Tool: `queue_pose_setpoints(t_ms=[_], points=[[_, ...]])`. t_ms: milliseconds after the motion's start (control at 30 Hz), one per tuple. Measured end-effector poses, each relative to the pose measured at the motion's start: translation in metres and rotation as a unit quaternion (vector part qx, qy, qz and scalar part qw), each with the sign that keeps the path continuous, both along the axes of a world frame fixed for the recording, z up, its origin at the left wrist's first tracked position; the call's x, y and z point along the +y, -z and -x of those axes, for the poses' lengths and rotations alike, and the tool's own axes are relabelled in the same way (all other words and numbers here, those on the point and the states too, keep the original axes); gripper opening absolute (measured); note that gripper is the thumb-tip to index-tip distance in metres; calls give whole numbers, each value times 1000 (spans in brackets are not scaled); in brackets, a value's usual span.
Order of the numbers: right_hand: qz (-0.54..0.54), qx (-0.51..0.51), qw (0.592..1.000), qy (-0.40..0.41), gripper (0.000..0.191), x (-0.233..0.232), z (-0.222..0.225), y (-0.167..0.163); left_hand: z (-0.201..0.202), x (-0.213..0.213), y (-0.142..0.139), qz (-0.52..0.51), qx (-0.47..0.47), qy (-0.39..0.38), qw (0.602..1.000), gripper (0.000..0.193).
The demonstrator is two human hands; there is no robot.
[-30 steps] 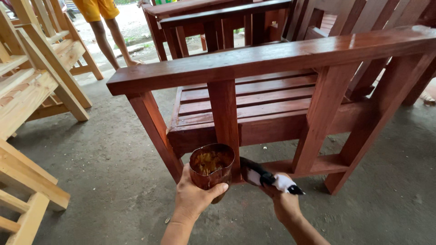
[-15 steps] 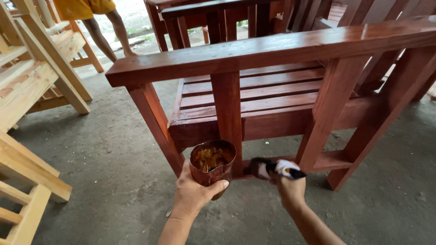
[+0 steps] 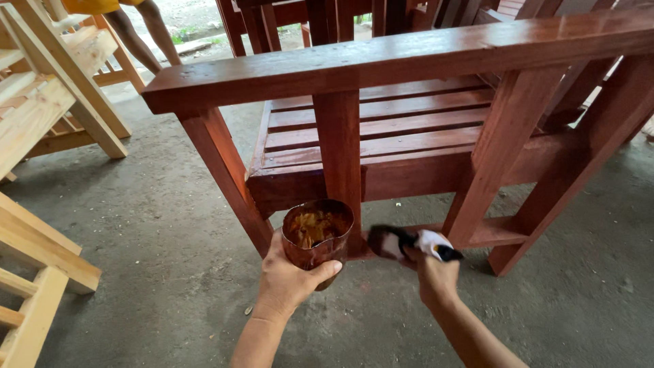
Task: The person applies reddish-brown wood stain to a wooden chair using a brush, holding a can of stain in one hand. They brush the armrests, seat slats, legs, and frame rails of the chair, working around the piece to coat the wood surfaces.
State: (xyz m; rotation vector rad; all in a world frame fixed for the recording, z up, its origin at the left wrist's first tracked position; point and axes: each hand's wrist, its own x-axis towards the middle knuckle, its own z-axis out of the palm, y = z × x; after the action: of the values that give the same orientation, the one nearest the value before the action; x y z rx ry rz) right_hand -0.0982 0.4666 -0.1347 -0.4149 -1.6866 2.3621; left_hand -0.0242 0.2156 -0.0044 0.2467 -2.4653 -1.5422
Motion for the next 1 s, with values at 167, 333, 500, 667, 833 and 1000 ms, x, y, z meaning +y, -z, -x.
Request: queue_pose_setpoints(t_ms=[167, 333, 500, 667, 833, 1000], points=[[-229, 45, 969, -78, 17, -10, 6, -17, 2, 7, -2, 43, -41, 6, 998, 87], [-447, 29, 894, -11, 25, 16, 6, -29, 2, 2, 0, 24, -22, 8, 999, 88], [-547, 113, 824, 97, 24, 21, 9, -26, 1, -2, 2, 6, -22, 4, 1000, 91], [-309, 35, 950, -22, 25, -2, 25, -9, 0, -2, 4, 15, -18, 11, 1000, 90], [-17, -30, 991, -132, 22, -8, 74, -4, -3, -11, 4, 30, -11, 0, 1000, 84], [147, -38, 970, -190, 22, -28, 101, -7, -5, -21, 5, -17, 40, 5, 999, 90]])
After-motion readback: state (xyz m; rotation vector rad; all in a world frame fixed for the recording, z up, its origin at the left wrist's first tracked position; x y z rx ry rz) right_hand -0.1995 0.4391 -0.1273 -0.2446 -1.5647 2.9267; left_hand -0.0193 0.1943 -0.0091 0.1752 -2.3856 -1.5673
